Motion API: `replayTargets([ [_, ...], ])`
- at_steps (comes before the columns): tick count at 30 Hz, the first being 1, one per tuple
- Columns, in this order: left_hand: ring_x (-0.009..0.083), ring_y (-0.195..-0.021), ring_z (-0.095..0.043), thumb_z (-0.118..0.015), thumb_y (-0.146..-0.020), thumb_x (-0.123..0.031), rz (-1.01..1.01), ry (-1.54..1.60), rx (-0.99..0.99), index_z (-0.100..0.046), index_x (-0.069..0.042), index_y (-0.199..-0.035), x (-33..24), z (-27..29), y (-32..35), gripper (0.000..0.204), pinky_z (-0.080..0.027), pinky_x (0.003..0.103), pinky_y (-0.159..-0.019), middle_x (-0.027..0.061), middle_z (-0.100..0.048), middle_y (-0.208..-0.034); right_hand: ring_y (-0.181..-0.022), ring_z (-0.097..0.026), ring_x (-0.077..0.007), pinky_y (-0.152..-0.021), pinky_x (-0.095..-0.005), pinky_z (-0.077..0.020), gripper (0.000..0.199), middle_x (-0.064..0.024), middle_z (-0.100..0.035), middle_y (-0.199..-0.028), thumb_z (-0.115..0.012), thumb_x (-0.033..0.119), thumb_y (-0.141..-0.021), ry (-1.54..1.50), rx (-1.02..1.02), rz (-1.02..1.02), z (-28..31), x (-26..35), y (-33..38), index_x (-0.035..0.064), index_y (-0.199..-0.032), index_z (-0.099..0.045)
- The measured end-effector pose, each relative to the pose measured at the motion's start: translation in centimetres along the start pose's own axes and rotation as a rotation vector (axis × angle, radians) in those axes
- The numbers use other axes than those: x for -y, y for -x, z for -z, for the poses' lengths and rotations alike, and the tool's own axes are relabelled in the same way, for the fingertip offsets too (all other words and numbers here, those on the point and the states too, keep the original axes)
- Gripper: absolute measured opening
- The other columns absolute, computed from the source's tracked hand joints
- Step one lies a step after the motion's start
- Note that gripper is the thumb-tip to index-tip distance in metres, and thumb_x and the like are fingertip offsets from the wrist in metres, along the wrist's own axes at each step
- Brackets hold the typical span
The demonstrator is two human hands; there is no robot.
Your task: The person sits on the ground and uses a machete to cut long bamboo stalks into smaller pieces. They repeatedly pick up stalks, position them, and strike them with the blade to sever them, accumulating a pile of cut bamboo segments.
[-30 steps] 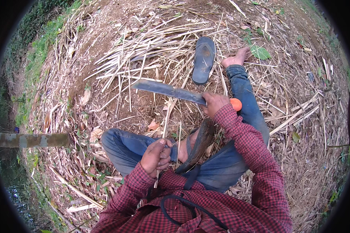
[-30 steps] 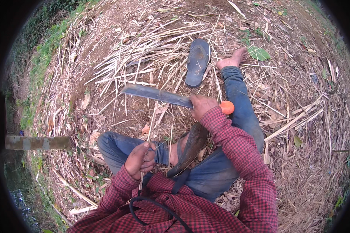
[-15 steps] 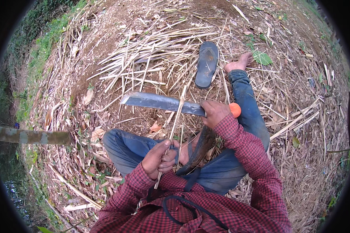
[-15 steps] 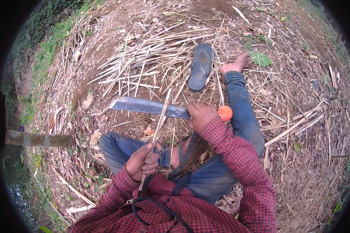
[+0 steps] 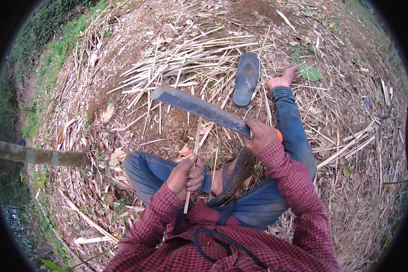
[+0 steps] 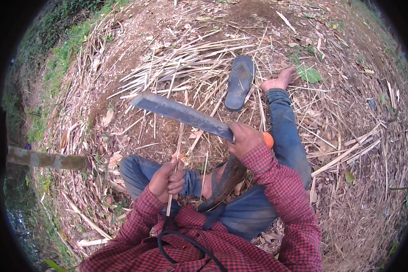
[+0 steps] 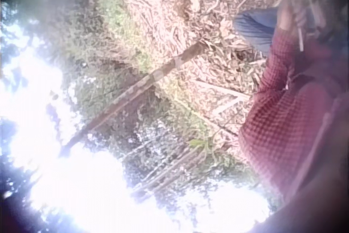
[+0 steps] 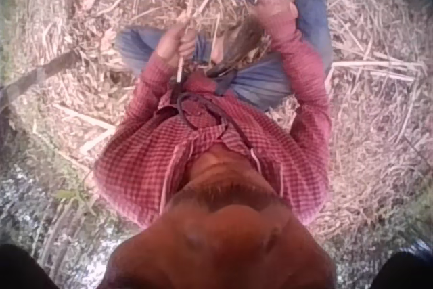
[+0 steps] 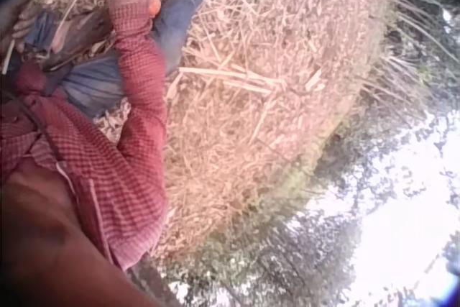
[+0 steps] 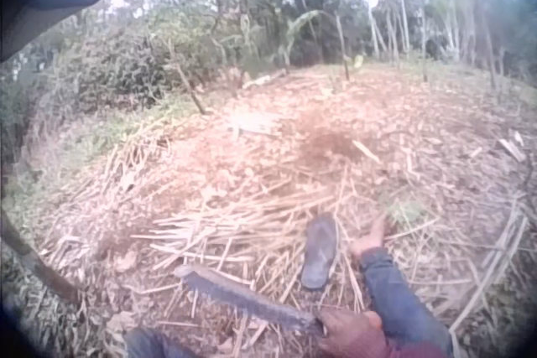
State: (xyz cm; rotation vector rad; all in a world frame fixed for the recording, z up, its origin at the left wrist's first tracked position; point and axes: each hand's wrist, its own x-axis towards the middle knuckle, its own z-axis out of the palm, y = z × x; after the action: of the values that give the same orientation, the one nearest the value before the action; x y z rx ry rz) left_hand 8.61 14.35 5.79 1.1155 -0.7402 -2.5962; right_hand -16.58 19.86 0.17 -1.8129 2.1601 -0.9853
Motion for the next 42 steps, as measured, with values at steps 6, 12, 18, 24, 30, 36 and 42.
replayTargets([
  [6, 0.0031, -0.039, -0.023, -0.036, -0.098, -0.034, 0.098, 0.025, -0.015, -0.038, -0.014, -0.077, 1.7, -0.4, 1.7, 0.029, -0.017, 0.018, -0.033, -0.0064, -0.029, -0.055, -0.082, -0.063, -0.0255, -0.07, -0.0377, -0.0503, 0.039, -0.0081, -0.061, -0.087, -0.071, 0.019, -0.067, 0.156, 0.126, 0.049, -2.1, 0.1, 0.0, 0.0074, -0.1, -0.054],
  [12, 0.0028, -0.04, -0.023, -0.035, -0.098, -0.034, 0.08, -0.037, 0.053, -0.038, -0.014, -0.077, 1.4, -0.8, 1.4, 0.03, -0.018, 0.018, -0.033, -0.0062, -0.029, -0.056, -0.072, -0.062, -0.0289, -0.065, -0.0388, -0.0498, 0.032, -0.0105, -0.059, -0.077, -0.07, 0.015, -0.067, 0.143, 0.038, 0.142, -0.8, -0.7, -0.5, 0.0065, -0.094, -0.054],
  [18, 0.0045, -0.039, -0.023, -0.035, -0.098, -0.031, -0.127, -0.006, -0.007, -0.044, -0.011, -0.087, -0.8, 1.5, 1.2, 0.024, -0.02, 0.02, -0.034, -0.006, -0.028, -0.055, -0.078, -0.063, -0.029, -0.072, -0.0394, -0.0497, 0.03, -0.0125, -0.064, -0.082, -0.068, 0.022, -0.07, 0.186, 0.086, -0.387, 0.4, -2.9, -2.4, 0.0074, -0.095, -0.06],
  [24, 0.0068, -0.045, -0.035, -0.042, -0.095, -0.029, -0.45, -0.268, -0.141, -0.049, -0.006, -0.098, -13.8, 7.2, -5.7, 0.025, -0.034, 0.021, -0.041, -0.0041, -0.036, -0.059, -0.059, -0.06, -0.0232, -0.057, -0.0342, -0.0468, 0.03, -0.0123, -0.065, -0.073, -0.065, 0.02, -0.071, -0.126, -0.368, -0.318, 2.6, -6.4, -2.4, 0.0107, -0.1, -0.066],
  [30, 0.0243, -0.087, -0.061, -0.056, -0.088, -0.026, -0.887, -1.583, -0.906, -0.057, -0.003, -0.11, -17.7, 8.9, -13.4, 0.032, -0.052, 0.036, -0.076, 0.0157, -0.058, -0.106, -0.047, -0.05, -0.0094, -0.044, -0.0224, -0.0405, 0.022, -0.0016, -0.054, -0.061, -0.056, 0.002, -0.08, -0.897, -0.571, -0.438, 4.7, -7.7, -1.2, -0.0021, -0.101, -0.062],
  [36, 0.0263, -0.083, -0.064, -0.056, -0.085, -0.036, -0.215, -1.973, -0.576, -0.06, -0.007, -0.101, -2.2, 7.1, -19.2, 0.034, -0.052, 0.04, -0.076, 0.0152, -0.066, -0.092, -0.047, -0.051, -0.0125, -0.043, -0.0256, -0.0431, 0.023, -0.0048, -0.053, -0.06, -0.055, 0.0, -0.08, -1.108, -0.754, -0.521, 5.5, -7.8, -0.3, -0.0038, -0.102, -0.06],
  [42, 0.0344, -0.08, -0.064, -0.056, -0.084, -0.034, -0.297, -1.989, -0.641, -0.058, -0.005, -0.101, 1.3, 9.6, -19.3, 0.034, -0.05, 0.043, -0.072, 0.0174, -0.066, -0.088, -0.047, -0.051, -0.0116, -0.044, -0.0252, -0.0436, 0.022, -0.0043, -0.054, -0.06, -0.055, 0.0, -0.08, -1.058, -0.735, -0.508, 5.6, -7.7, 0.2, -0.0027, -0.101, -0.061],
])
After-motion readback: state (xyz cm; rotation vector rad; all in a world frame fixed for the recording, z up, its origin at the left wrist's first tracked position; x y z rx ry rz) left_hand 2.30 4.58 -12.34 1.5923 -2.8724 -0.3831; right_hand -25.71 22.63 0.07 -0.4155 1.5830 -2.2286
